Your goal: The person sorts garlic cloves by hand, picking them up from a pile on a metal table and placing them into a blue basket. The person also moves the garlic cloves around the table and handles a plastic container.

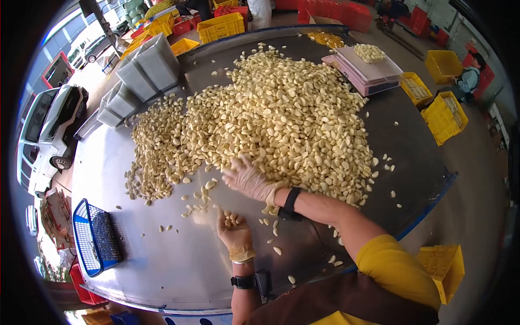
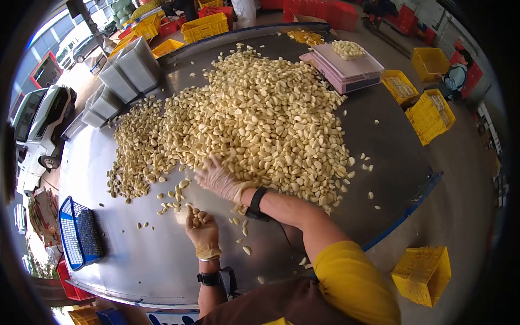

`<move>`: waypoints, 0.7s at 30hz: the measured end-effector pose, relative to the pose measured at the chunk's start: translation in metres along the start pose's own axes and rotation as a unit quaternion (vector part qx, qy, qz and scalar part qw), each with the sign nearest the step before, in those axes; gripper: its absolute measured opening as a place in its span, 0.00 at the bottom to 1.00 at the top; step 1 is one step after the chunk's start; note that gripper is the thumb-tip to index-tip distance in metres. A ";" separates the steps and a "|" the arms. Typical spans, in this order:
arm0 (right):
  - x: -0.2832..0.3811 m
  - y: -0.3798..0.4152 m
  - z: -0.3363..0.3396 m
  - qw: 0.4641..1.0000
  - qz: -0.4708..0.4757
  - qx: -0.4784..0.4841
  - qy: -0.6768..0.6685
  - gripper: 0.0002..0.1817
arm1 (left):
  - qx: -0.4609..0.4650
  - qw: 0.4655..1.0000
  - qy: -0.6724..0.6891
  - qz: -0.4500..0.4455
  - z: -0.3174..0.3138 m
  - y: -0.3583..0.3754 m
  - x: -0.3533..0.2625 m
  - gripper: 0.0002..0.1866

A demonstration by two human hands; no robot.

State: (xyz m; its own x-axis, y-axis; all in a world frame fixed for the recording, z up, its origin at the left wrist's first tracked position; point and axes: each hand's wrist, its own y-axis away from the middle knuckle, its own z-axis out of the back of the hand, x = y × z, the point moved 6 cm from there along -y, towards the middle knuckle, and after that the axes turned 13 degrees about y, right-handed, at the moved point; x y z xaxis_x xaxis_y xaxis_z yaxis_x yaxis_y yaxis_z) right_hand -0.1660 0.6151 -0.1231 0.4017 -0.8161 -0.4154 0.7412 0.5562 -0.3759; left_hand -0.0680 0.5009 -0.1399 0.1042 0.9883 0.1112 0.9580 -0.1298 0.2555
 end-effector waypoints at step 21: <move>0.090 0.141 0.118 0.940 0.240 0.113 -0.213 0.32 | -0.075 0.997 0.025 0.016 -0.005 -0.008 -0.020 0.09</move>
State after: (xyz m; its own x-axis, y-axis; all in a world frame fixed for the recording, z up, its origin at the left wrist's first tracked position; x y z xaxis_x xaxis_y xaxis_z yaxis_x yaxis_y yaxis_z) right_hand 0.0383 0.6017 -0.1156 0.8629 -0.4945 -0.1046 0.4949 0.8686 -0.0238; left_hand -0.0796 0.4814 -0.1396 0.1167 0.9787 0.1688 0.9034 -0.1753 0.3914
